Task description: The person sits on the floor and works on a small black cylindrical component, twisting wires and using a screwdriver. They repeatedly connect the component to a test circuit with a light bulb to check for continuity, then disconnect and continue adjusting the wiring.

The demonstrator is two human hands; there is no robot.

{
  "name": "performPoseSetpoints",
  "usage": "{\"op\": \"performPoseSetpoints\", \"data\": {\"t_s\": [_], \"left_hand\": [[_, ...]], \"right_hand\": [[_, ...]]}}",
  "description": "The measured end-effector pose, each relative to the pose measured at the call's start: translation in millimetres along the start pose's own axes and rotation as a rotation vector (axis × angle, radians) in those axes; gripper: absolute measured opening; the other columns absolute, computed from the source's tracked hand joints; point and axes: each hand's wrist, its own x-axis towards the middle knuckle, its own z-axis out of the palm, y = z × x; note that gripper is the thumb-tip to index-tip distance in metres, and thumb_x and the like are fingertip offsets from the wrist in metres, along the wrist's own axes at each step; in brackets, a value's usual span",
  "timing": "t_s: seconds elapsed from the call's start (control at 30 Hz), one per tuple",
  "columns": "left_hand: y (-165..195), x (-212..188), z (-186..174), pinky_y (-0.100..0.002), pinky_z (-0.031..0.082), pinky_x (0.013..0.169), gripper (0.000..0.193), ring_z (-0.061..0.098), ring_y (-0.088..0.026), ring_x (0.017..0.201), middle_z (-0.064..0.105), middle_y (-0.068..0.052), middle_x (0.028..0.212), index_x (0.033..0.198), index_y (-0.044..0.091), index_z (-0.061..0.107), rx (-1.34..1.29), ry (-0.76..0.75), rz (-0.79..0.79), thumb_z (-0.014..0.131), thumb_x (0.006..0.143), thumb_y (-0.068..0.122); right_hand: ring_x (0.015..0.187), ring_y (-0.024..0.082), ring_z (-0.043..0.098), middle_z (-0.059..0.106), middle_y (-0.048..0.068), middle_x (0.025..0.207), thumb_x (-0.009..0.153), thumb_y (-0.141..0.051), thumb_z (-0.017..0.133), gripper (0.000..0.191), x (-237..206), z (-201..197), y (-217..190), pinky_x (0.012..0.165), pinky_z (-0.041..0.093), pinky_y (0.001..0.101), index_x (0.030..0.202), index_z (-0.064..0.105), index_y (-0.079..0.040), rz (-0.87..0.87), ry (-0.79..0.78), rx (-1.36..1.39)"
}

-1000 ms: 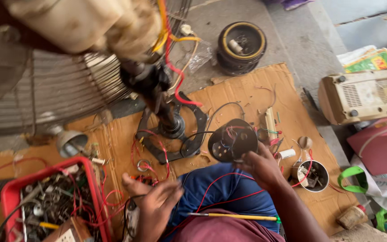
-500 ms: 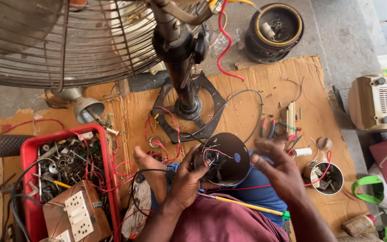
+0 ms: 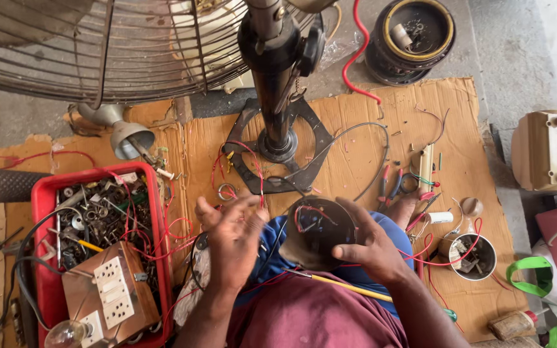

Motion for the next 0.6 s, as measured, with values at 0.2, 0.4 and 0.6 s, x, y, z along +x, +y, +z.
{"op": "performPoseSetpoints", "data": {"t_s": [0.2,0.4,0.6], "left_hand": [[35,-2,38,-0.051,0.039,0.116,0.032,0.050,-0.045,0.136,0.055,-0.027,0.141,0.097,0.004,0.080,0.488,-0.156,0.591,0.087,0.069,0.017],[31,12,55,-0.055,0.038,0.116,0.022,0.047,-0.049,0.138,0.054,-0.030,0.143,0.092,0.002,0.076,0.777,-0.163,0.644,0.078,0.070,0.004],[40,4,24,-0.048,0.045,0.112,0.025,0.058,-0.041,0.130,0.058,-0.024,0.141,0.108,0.004,0.076,0.489,-0.211,0.462,0.073,0.083,0.007]], "right_hand": [[0.129,0.030,0.058,0.054,0.020,0.147,0.063,-0.009,0.089,0.109,-1,16,0,0.106,0.047,0.0440,0.155,0.030,-0.002,0.048,0.111,-0.034],[0.131,0.028,0.058,0.053,0.017,0.149,0.066,-0.008,0.087,0.103,-4,17,2,0.106,0.049,0.0397,0.154,0.034,-0.001,-0.049,0.151,0.044],[0.117,0.033,0.065,0.060,0.019,0.135,0.072,-0.016,0.082,0.092,-4,9,2,0.086,0.060,0.0475,0.152,0.039,-0.004,0.036,0.194,0.332]]}}
